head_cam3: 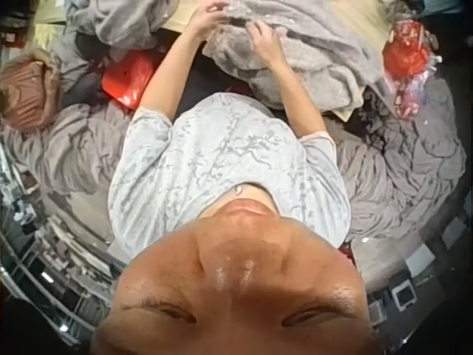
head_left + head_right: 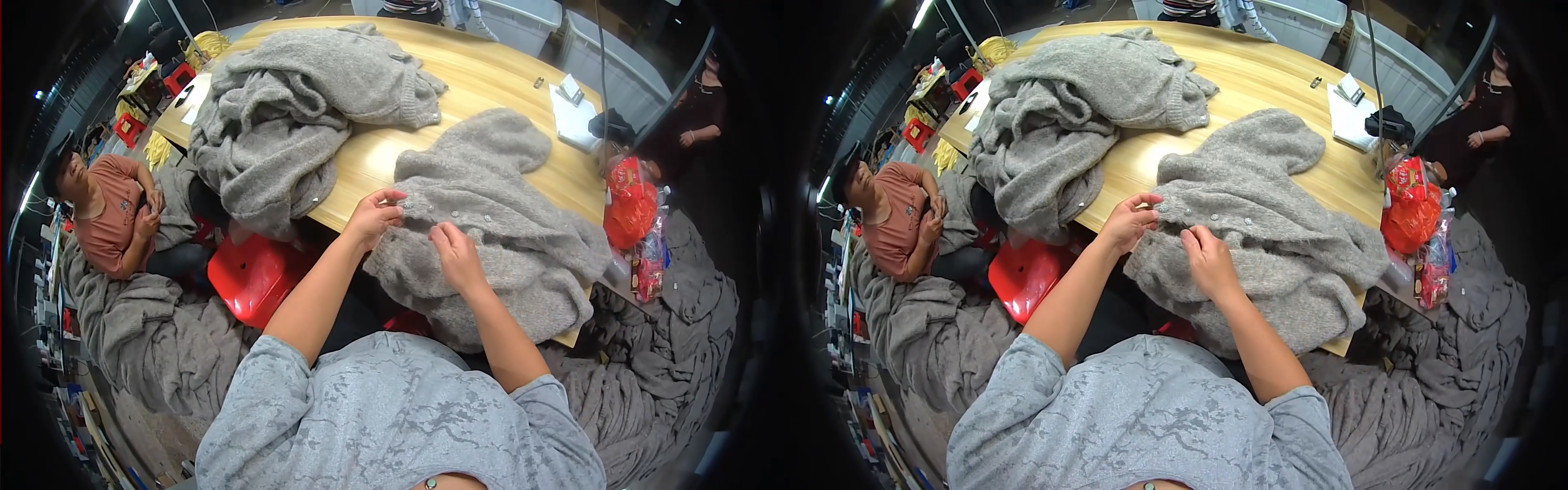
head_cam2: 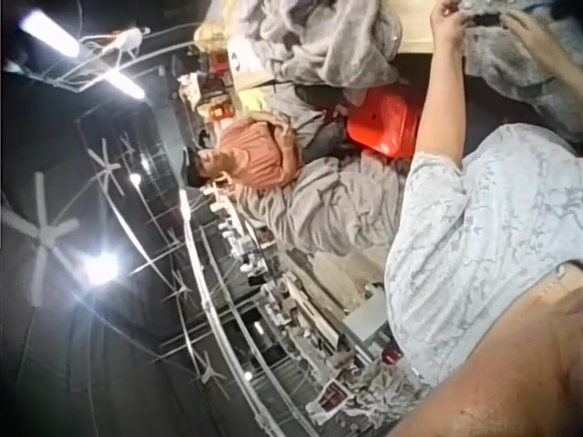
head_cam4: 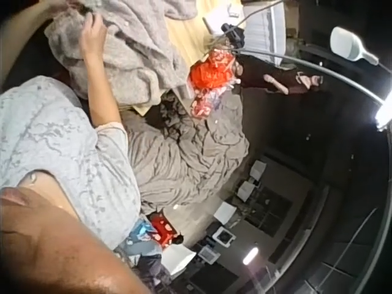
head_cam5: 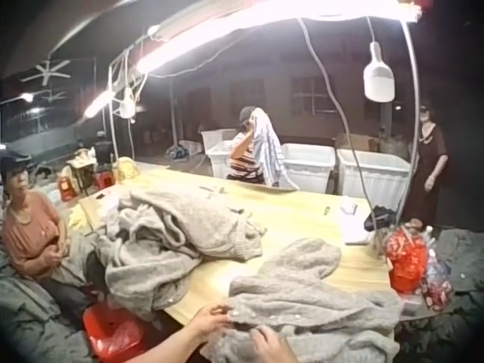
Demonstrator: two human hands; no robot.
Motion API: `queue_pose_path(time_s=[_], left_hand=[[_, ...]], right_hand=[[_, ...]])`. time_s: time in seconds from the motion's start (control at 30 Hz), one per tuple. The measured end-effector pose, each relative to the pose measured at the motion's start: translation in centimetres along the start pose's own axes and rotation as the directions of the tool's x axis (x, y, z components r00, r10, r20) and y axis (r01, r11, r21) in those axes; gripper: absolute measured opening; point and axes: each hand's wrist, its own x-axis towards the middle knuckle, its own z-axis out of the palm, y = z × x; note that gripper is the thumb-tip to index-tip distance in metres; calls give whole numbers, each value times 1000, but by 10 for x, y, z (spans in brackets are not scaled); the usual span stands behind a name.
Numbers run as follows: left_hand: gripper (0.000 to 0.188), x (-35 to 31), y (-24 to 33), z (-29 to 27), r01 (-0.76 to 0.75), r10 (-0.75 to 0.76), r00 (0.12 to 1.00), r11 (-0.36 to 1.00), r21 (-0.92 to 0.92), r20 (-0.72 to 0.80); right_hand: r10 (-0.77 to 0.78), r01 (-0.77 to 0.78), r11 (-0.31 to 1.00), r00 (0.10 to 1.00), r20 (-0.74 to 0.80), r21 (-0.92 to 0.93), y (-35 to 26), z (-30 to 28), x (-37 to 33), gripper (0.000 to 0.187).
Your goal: Inspecting and handling grey fabric garments on a workbench in a factory setting.
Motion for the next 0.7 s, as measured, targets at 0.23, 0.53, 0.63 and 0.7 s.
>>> queue_pose_path(time_s=[0.23, 0.53, 0.63, 0.7], left_hand=[[28, -9, 1, 7, -44, 52, 997, 990, -135, 52], [27, -7, -3, 8, -93, 102, 990, 991, -98, 93], [27, -7, -3, 7, -86, 94, 992, 992, -94, 83], [27, -6, -3, 6, -97, 105, 991, 991, -97, 82]], right_hand=[[-57, 40, 982, 995, -84, -185, 3, 18, 17, 28], [-86, 60, 971, 991, -102, -229, 5, 21, 24, 29], [-112, 85, 967, 988, -103, -239, 3, 22, 24, 30], [-85, 60, 973, 991, -105, -225, 3, 21, 24, 30]])
